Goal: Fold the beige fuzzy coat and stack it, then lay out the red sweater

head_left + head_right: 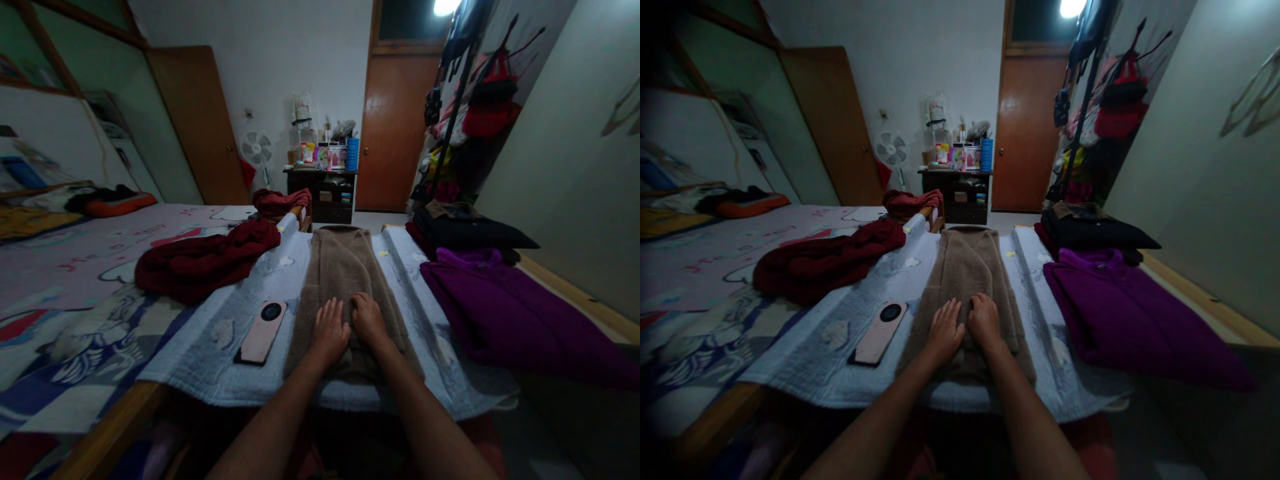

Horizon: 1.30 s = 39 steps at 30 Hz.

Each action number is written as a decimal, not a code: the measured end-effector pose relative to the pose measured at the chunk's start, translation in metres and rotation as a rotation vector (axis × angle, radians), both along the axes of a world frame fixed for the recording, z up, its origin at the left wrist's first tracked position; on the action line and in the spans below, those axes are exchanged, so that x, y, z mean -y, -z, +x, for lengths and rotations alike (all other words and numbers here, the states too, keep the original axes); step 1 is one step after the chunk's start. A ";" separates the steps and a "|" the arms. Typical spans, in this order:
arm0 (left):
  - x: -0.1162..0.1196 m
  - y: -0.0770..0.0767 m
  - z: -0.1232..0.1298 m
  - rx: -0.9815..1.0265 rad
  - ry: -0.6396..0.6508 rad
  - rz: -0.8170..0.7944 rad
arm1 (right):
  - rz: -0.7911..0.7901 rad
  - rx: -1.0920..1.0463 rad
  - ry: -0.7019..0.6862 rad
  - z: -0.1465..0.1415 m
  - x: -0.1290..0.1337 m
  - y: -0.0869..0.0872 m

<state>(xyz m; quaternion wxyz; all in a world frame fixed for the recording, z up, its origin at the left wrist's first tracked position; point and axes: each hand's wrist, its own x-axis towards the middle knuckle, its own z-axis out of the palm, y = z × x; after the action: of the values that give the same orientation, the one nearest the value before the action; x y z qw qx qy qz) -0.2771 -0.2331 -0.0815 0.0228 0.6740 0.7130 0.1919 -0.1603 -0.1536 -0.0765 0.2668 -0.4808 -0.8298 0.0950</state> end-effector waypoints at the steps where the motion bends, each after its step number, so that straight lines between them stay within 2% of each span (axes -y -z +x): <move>1: 0.000 0.000 0.000 -0.004 -0.001 -0.005 | 0.008 0.005 0.001 0.001 0.000 0.001; 26: 0.000 0.001 0.001 -0.018 -0.009 -0.003 | 0.052 -0.082 -0.041 0.016 0.015 0.016; 33: 0.001 -0.002 0.001 -0.020 0.001 -0.008 | 0.067 -0.017 0.000 0.016 0.019 0.017; 39: 0.000 0.001 0.000 -0.029 0.001 0.007 | 0.031 -0.008 -0.027 0.019 0.021 0.018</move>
<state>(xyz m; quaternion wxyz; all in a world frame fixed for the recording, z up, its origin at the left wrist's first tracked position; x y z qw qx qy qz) -0.2768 -0.2332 -0.0829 0.0103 0.6770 0.7123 0.1849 -0.1409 -0.1749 -0.0941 0.2762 -0.4648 -0.8366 0.0877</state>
